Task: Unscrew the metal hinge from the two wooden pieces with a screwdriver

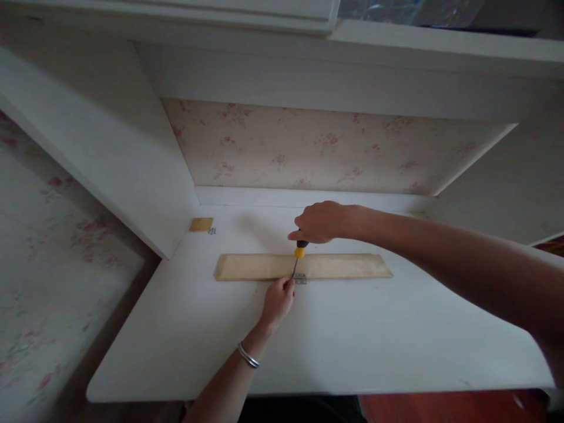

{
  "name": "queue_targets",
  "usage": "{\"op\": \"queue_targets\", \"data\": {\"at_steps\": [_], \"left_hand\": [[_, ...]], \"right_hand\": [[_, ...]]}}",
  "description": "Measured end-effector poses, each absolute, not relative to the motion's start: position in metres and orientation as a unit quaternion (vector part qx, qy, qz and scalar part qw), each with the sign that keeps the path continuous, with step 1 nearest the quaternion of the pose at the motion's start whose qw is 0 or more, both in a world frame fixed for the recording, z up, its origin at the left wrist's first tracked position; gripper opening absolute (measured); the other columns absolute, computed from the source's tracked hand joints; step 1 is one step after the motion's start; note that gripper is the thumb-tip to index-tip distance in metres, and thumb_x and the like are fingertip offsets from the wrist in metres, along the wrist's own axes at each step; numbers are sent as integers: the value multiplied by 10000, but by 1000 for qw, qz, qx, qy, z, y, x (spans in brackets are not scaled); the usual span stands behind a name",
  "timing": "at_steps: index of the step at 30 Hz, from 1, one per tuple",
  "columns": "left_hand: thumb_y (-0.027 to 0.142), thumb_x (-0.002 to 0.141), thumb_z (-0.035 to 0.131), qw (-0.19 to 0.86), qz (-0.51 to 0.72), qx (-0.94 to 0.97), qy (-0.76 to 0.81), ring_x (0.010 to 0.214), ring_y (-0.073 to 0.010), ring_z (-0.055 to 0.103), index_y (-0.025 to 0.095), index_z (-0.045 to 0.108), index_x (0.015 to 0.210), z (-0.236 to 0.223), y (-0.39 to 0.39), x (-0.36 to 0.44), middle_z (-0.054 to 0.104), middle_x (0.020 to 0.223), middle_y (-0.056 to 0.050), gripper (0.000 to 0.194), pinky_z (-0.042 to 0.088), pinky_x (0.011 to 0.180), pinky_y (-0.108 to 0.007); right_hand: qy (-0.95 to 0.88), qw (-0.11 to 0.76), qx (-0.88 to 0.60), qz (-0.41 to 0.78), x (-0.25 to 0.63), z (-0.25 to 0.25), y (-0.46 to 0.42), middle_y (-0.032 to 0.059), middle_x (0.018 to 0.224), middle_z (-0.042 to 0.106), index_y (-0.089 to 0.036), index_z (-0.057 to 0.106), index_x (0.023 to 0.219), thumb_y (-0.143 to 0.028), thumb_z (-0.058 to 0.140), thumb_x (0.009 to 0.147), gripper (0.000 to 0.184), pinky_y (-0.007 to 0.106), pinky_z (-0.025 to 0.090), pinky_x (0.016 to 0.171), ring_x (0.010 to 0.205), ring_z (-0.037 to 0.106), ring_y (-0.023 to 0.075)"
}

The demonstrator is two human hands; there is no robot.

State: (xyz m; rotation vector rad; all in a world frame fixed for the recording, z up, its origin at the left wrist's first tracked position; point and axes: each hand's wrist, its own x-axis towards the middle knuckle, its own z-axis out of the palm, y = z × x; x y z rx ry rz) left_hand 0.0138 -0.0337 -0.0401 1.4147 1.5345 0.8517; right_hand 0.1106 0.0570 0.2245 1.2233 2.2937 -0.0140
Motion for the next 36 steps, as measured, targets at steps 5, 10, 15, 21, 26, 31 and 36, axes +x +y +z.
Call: {"op": "queue_targets", "data": {"at_steps": [5, 10, 15, 21, 26, 31, 36], "left_hand": [[379, 856, 390, 427, 334, 569, 618, 527, -107, 505, 165, 551, 633, -38, -34, 13, 563, 569, 2, 349, 287, 516, -222], [392, 857, 383, 428, 333, 572, 616, 540, -111, 508, 165, 573, 670, -37, -34, 13, 572, 592, -3, 350, 290, 513, -220], [405, 854, 382, 435, 328, 568, 617, 528, -111, 502, 159, 569, 671, -36, -35, 13, 571, 593, -9, 359, 288, 505, -221], [410, 852, 382, 437, 331, 566, 615, 524, -112, 500, 158, 584, 691, -36, -35, 13, 577, 606, -13, 362, 289, 501, -222], [401, 852, 390, 437, 331, 568, 614, 536, -113, 507, 158, 579, 677, -37, -35, 13, 573, 596, -10, 354, 290, 505, -219], [404, 855, 382, 439, 336, 567, 611, 524, -107, 499, 158, 586, 693, -39, -34, 14, 575, 602, -7, 358, 287, 501, -217], [405, 856, 382, 441, 331, 566, 613, 512, -105, 493, 154, 578, 692, -39, -35, 14, 575, 604, -9, 358, 281, 494, -215]], "right_hand": [[888, 258, 376, -49, 113, 228, 57, 114, 985, 624, -256, 539, 1198, -497, 563, 722, 535, 324, 386, 587, 789, 586, 254], [848, 262, 461, 8, 110, 228, 56, 190, 931, 621, -152, 643, 1024, -642, 336, 798, 622, 358, 389, 588, 801, 585, 298], [898, 241, 367, -39, 114, 231, 56, 117, 1016, 612, -219, 539, 1183, -462, 555, 736, 509, 303, 381, 611, 832, 572, 236], [844, 256, 470, -22, 113, 228, 54, 178, 933, 619, -136, 612, 1065, -649, 352, 790, 638, 345, 383, 600, 785, 580, 269], [897, 246, 361, -70, 117, 228, 57, 117, 979, 620, -194, 552, 1157, -438, 516, 770, 459, 290, 369, 585, 778, 570, 211], [857, 245, 447, -80, 117, 224, 57, 127, 912, 621, -178, 515, 1197, -668, 426, 745, 672, 308, 372, 585, 719, 577, 213], [878, 259, 393, -90, 117, 224, 56, 125, 911, 627, -168, 547, 1155, -471, 407, 836, 461, 300, 361, 583, 717, 577, 198]]}}
